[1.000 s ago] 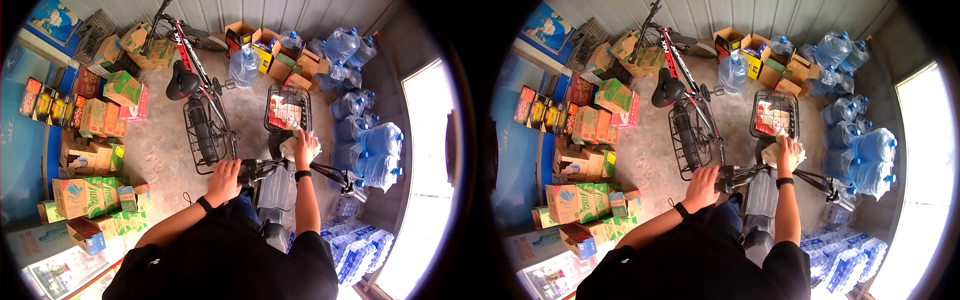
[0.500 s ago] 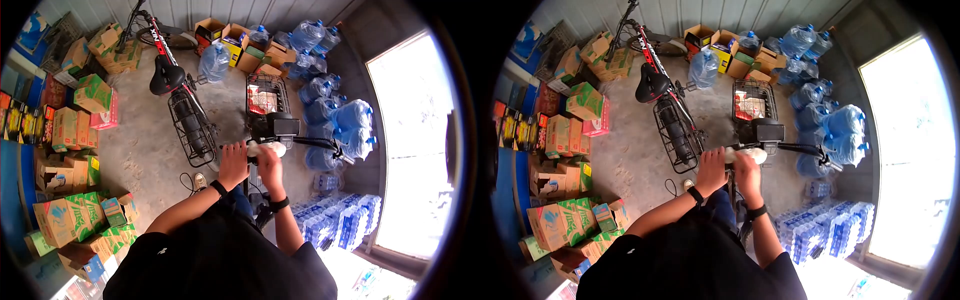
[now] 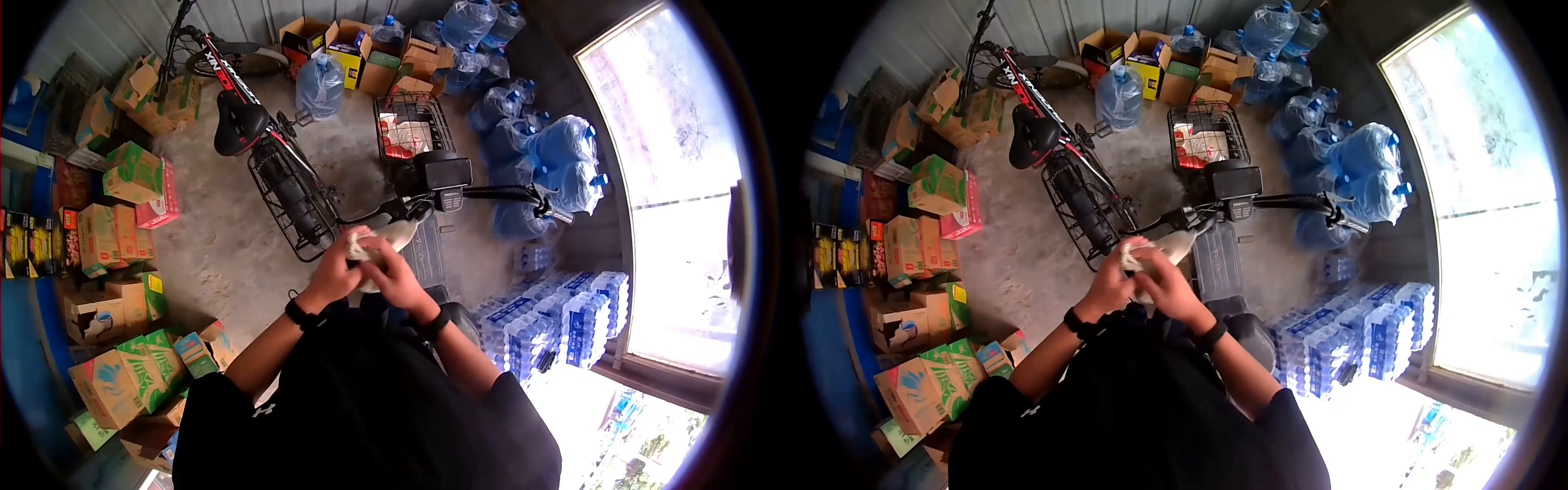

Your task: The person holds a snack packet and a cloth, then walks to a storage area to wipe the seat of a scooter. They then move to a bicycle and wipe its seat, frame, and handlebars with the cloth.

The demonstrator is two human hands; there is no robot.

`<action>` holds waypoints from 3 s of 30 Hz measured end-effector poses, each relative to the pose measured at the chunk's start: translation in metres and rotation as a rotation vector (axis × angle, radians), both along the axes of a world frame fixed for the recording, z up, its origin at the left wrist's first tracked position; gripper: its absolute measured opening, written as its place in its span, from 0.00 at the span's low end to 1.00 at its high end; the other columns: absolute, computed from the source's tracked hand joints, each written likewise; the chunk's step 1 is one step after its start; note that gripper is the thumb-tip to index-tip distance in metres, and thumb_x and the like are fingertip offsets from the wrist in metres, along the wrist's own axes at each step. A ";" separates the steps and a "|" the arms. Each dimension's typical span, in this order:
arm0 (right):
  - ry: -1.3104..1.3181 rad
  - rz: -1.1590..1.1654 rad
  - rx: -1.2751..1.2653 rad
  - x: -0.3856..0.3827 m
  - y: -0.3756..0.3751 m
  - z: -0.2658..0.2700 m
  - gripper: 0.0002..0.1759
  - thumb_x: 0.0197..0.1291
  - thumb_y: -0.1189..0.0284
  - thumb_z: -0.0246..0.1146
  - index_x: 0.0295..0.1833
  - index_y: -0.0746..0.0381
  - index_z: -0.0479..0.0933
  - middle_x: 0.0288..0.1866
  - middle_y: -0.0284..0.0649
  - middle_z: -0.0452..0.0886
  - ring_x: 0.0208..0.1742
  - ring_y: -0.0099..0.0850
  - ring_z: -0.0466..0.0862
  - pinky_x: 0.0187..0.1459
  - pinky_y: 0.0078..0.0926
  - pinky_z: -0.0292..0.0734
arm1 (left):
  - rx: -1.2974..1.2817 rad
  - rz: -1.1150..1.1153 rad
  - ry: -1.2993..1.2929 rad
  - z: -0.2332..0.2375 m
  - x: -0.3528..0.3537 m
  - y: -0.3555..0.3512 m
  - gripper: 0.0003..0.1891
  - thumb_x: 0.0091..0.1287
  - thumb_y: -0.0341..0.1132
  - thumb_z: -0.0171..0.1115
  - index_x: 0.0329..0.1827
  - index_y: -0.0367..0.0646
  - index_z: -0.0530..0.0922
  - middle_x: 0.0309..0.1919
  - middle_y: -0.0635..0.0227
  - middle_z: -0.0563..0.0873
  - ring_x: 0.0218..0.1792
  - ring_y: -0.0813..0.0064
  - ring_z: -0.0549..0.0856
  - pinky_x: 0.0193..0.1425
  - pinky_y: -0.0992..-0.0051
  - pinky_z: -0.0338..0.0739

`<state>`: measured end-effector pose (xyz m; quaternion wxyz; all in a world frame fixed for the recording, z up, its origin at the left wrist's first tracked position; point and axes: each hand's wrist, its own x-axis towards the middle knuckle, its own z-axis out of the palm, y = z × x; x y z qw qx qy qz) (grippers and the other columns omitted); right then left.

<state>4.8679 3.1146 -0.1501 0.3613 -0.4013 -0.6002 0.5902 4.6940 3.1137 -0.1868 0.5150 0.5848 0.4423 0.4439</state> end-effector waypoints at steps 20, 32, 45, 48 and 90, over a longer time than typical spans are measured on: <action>-0.739 -0.228 0.603 0.100 0.082 0.030 0.25 0.60 0.74 0.68 0.65 0.60 0.77 0.67 0.47 0.75 0.66 0.53 0.73 0.66 0.47 0.73 | -0.001 0.155 0.693 0.049 0.043 0.024 0.10 0.71 0.33 0.67 0.50 0.38 0.81 0.34 0.50 0.87 0.35 0.55 0.88 0.39 0.64 0.79; -0.713 -0.018 0.525 0.115 0.083 -0.007 0.20 0.66 0.62 0.67 0.62 0.56 0.80 0.62 0.37 0.80 0.68 0.43 0.75 0.66 0.43 0.73 | -0.217 -0.023 0.603 0.074 0.082 0.022 0.09 0.75 0.37 0.63 0.45 0.39 0.78 0.29 0.48 0.83 0.33 0.44 0.84 0.34 0.55 0.75; -0.525 0.062 0.575 0.131 0.122 -0.054 0.13 0.67 0.62 0.64 0.50 0.58 0.83 0.50 0.37 0.82 0.58 0.45 0.75 0.61 0.44 0.69 | -0.180 0.019 0.911 0.069 0.139 0.057 0.08 0.73 0.38 0.60 0.38 0.43 0.78 0.25 0.53 0.84 0.30 0.47 0.85 0.33 0.51 0.76; -0.537 0.089 0.562 0.132 0.123 -0.049 0.13 0.67 0.63 0.65 0.50 0.59 0.83 0.51 0.37 0.83 0.59 0.45 0.75 0.61 0.44 0.68 | -0.210 0.043 0.919 0.078 0.133 0.054 0.09 0.73 0.38 0.61 0.39 0.42 0.78 0.26 0.51 0.84 0.31 0.45 0.85 0.33 0.51 0.76; -0.990 0.221 0.910 -0.060 -0.005 -0.041 0.14 0.61 0.69 0.64 0.53 0.54 0.82 0.47 0.31 0.84 0.53 0.36 0.80 0.73 0.51 0.66 | -0.185 -0.022 0.609 -0.045 -0.074 -0.048 0.21 0.70 0.49 0.66 0.51 0.38 0.82 0.39 0.46 0.88 0.44 0.42 0.86 0.46 0.50 0.79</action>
